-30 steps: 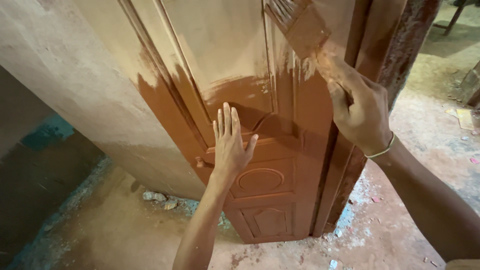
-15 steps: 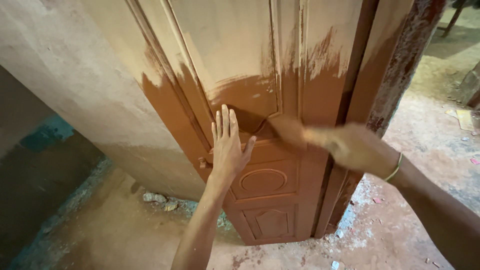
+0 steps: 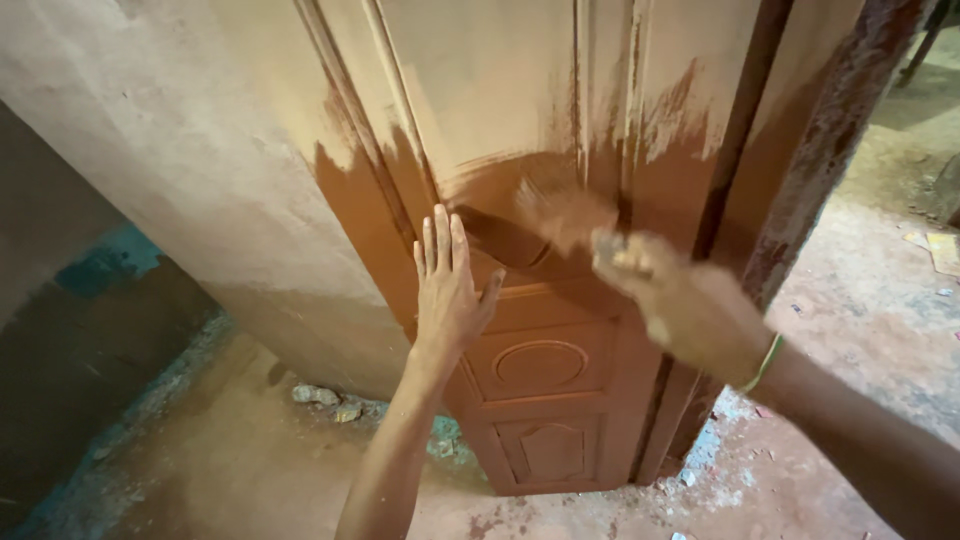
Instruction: The person paints a wooden door with a paintbrush, applying brown paint to the recessed panels and edges of the door. They hold the door steady with one hand while brushing paint across different sections, working from the lower panels upward and along the door frame edge.
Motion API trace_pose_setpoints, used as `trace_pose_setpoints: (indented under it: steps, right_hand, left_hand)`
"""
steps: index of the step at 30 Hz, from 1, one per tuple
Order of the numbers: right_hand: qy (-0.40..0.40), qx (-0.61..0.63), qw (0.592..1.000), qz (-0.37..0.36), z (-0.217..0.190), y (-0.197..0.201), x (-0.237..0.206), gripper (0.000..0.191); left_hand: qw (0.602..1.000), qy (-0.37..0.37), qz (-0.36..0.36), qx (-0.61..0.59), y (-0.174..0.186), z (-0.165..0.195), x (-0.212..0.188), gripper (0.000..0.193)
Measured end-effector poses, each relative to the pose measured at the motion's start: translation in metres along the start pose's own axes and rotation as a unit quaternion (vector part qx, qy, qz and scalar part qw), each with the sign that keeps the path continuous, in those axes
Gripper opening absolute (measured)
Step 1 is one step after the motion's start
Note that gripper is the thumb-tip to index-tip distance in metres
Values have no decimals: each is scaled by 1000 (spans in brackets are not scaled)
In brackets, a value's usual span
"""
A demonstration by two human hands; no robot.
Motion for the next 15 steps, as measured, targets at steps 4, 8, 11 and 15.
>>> trace_pose_setpoints:
  steps: [4,8,11,15]
  right_hand:
    - [244,4,942,230,-58,12,-12,59]
    - [145,7,982,117,-52,10,18,63]
    - [63,-34,990,120,-37,49,36,63]
    - [151,-115,888,418,-65,135,5,62]
  left_hand:
    - [1000,-14,8,-1,8,-9,-2,96]
    - [1000,-10,11,-1,17,-20,1,94]
    - [1000,-10,12,1,25,-26,5,95]
    - [999,-20,14,38,41,-33,21,96]
Point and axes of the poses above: each hand's wrist, its own x-axis towards the middle knuckle, its own y-axis out of the back of the hand, z = x × y, the point moved 9 cm from there along x, towards the middle knuckle, and after that the axes turned 12 degrees about y, right-handed, at the moved point
